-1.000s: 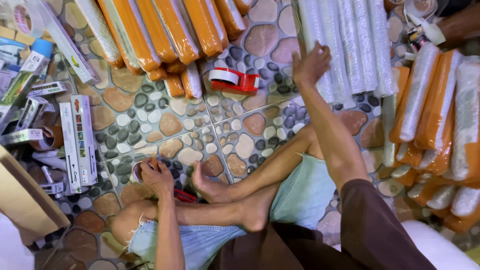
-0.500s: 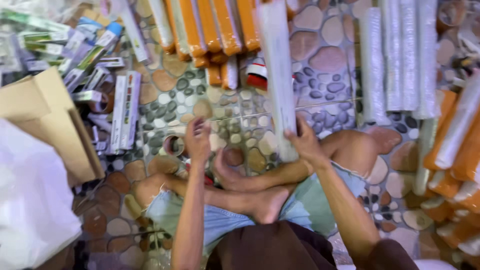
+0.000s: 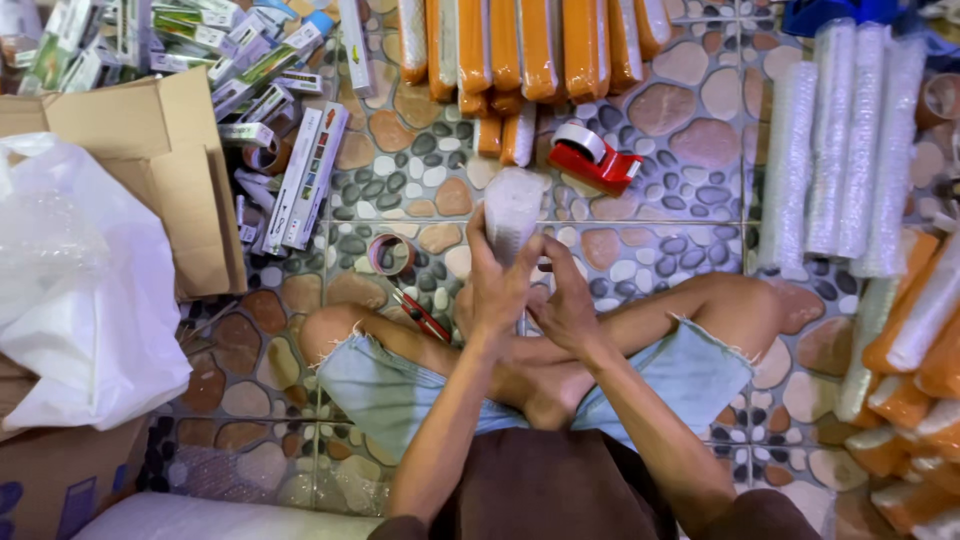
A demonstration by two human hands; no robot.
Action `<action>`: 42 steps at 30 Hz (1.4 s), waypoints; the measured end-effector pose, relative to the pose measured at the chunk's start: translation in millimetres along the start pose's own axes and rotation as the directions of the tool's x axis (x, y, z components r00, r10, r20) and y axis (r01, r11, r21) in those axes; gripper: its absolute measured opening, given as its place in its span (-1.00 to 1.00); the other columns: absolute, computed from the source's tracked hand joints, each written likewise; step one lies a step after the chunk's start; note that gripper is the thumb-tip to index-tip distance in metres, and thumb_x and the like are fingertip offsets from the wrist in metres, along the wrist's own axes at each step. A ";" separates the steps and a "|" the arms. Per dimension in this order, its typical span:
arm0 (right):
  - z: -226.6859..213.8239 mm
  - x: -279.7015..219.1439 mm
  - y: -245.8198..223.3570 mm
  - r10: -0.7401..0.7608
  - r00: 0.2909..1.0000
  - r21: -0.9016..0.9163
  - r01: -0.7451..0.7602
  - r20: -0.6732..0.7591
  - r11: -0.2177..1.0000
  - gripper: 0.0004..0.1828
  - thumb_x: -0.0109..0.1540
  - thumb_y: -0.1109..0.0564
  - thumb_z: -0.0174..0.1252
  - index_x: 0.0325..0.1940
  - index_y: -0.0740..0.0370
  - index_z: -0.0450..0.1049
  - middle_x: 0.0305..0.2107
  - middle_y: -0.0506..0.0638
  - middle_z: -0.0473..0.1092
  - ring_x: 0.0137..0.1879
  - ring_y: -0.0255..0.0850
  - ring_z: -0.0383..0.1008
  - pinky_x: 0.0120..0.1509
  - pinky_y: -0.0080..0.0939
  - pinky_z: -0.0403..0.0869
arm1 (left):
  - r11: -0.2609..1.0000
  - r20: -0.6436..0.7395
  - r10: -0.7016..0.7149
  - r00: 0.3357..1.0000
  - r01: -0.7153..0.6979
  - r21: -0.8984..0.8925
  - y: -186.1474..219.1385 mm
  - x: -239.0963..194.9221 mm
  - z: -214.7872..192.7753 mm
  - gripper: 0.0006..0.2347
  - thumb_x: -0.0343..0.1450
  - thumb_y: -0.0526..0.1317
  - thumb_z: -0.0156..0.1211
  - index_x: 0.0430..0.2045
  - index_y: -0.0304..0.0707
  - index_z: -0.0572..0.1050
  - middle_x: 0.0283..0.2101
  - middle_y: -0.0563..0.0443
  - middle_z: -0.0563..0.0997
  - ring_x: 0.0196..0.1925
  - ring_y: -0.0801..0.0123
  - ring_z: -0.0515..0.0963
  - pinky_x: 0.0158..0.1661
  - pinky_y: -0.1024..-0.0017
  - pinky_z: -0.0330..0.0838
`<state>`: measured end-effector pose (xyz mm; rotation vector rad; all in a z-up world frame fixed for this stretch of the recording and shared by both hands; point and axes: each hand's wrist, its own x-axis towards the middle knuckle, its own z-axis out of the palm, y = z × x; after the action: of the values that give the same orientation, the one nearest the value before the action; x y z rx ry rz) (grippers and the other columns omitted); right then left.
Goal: The person sits on the floor and wraps cylindrical items in bubble wrap. They secure the bubble wrap with tape, then place the wrapped item into an orange plastic sleeve. The person repeats this process with multiple items, handling bubble wrap, tape, and plastic sleeves.
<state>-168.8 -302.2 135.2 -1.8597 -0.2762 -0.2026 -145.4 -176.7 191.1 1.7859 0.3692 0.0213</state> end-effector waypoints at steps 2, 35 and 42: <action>-5.5 1.5 -10.9 0.033 0.999 -0.002 -0.033 -0.044 0.999 -0.30 0.20 0.24 0.38 0.41 0.33 0.33 0.11 0.30 0.43 0.20 0.22 0.51 0.20 0.12 0.57 | 0.994 0.068 0.051 0.996 -0.057 0.097 -4.3 -24.6 -14.5 -0.27 0.38 0.31 0.04 0.49 0.20 0.13 0.38 -0.16 0.48 0.26 -0.19 0.55 0.31 0.06 0.27; -49.0 48.7 -34.2 -0.070 0.994 0.150 0.056 0.086 0.987 -0.84 0.13 0.28 0.49 -0.22 0.22 0.69 -0.31 0.06 0.55 -0.22 -0.11 0.61 -0.18 -0.23 0.60 | 0.795 -0.202 0.569 0.797 -0.471 0.382 -17.3 -10.8 25.2 -0.81 0.50 -0.27 -0.03 -0.23 0.17 0.54 -0.18 0.22 0.71 -0.17 0.33 0.72 0.10 0.50 0.38; -114.6 133.7 141.3 0.250 0.955 -0.543 -0.297 -0.160 0.785 -0.41 0.22 -0.01 0.40 0.31 0.20 0.52 0.10 0.00 0.41 0.22 -0.04 0.45 0.13 0.05 0.47 | 0.636 -0.258 0.768 0.587 -0.746 0.196 -49.2 8.3 27.1 -0.79 0.46 -0.56 -0.12 -0.25 -0.22 0.42 -0.02 -0.29 0.56 -0.07 -0.13 0.62 -0.05 0.08 0.58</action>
<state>0.2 -440.3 77.6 -2.4477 0.1368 -0.1656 -143.5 -190.4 136.0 1.8855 -0.2143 0.9418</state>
